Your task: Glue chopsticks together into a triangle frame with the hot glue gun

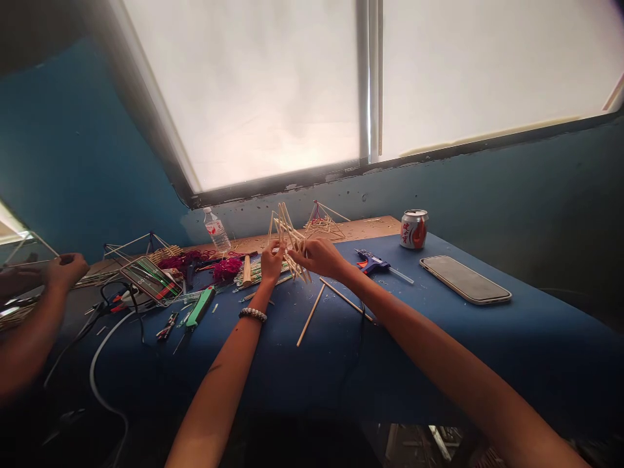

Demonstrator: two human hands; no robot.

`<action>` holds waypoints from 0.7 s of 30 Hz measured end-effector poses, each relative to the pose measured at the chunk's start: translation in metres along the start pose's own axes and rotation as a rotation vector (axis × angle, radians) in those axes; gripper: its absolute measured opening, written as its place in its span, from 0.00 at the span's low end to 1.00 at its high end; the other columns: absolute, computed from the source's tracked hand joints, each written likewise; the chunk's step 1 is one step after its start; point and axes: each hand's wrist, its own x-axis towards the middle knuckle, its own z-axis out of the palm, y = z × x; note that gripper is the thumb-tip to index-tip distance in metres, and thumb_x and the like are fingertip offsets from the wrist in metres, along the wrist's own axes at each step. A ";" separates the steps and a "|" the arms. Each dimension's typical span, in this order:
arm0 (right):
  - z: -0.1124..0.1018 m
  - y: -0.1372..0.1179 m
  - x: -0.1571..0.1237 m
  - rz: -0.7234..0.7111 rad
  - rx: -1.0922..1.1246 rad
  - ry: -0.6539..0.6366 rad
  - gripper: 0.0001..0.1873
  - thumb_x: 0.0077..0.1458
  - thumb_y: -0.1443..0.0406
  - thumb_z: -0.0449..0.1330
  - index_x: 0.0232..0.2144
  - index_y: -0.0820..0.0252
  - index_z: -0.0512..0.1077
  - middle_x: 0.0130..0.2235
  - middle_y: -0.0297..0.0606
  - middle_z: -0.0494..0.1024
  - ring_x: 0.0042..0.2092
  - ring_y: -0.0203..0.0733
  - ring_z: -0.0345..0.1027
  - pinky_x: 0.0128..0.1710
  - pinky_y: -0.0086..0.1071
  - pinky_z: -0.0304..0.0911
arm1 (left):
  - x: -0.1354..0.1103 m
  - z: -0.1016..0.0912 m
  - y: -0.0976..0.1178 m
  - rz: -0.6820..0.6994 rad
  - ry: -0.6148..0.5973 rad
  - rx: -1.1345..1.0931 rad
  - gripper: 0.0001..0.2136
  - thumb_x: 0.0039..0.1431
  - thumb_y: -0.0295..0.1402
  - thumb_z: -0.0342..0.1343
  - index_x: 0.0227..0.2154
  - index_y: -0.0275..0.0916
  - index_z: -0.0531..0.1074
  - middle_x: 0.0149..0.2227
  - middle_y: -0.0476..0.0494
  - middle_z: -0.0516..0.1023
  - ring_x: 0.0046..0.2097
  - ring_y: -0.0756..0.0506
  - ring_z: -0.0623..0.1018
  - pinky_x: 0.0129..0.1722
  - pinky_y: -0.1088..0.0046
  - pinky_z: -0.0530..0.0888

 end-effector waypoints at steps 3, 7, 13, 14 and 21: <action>-0.001 0.002 0.004 0.141 0.070 0.141 0.22 0.62 0.54 0.52 0.20 0.60 0.63 0.19 0.32 0.66 0.22 0.32 0.55 0.25 0.29 0.45 | 0.000 -0.001 0.003 -0.011 0.056 -0.009 0.17 0.60 0.47 0.54 0.42 0.39 0.73 0.38 0.44 0.78 0.23 0.52 0.72 0.23 0.76 0.67; -0.005 0.009 0.012 0.371 0.481 0.214 0.14 0.63 0.55 0.52 0.33 0.59 0.67 0.20 0.33 0.74 0.22 0.36 0.66 0.22 0.26 0.56 | 0.001 -0.002 0.004 0.011 0.201 -0.090 0.15 0.66 0.43 0.48 0.47 0.39 0.67 0.37 0.44 0.75 0.23 0.54 0.70 0.24 0.77 0.68; -0.010 0.023 0.014 0.544 0.761 0.244 0.13 0.63 0.57 0.55 0.43 0.60 0.64 0.21 0.35 0.77 0.22 0.38 0.70 0.16 0.24 0.59 | 0.003 -0.003 0.000 -0.081 0.259 -0.164 0.14 0.67 0.38 0.42 0.50 0.40 0.63 0.41 0.41 0.75 0.23 0.51 0.72 0.18 0.76 0.65; -0.010 0.024 0.014 0.535 0.763 0.244 0.14 0.63 0.56 0.55 0.43 0.60 0.64 0.22 0.35 0.78 0.22 0.38 0.70 0.16 0.24 0.59 | 0.003 -0.004 0.000 -0.094 0.246 -0.162 0.14 0.66 0.38 0.42 0.50 0.40 0.63 0.42 0.40 0.75 0.24 0.51 0.72 0.18 0.76 0.66; -0.006 0.025 0.013 0.503 0.729 0.249 0.20 0.63 0.52 0.54 0.48 0.60 0.60 0.25 0.36 0.79 0.24 0.38 0.71 0.16 0.24 0.61 | -0.003 -0.005 0.003 -0.026 0.169 -0.098 0.18 0.67 0.43 0.42 0.54 0.43 0.62 0.38 0.42 0.78 0.20 0.54 0.66 0.16 0.78 0.65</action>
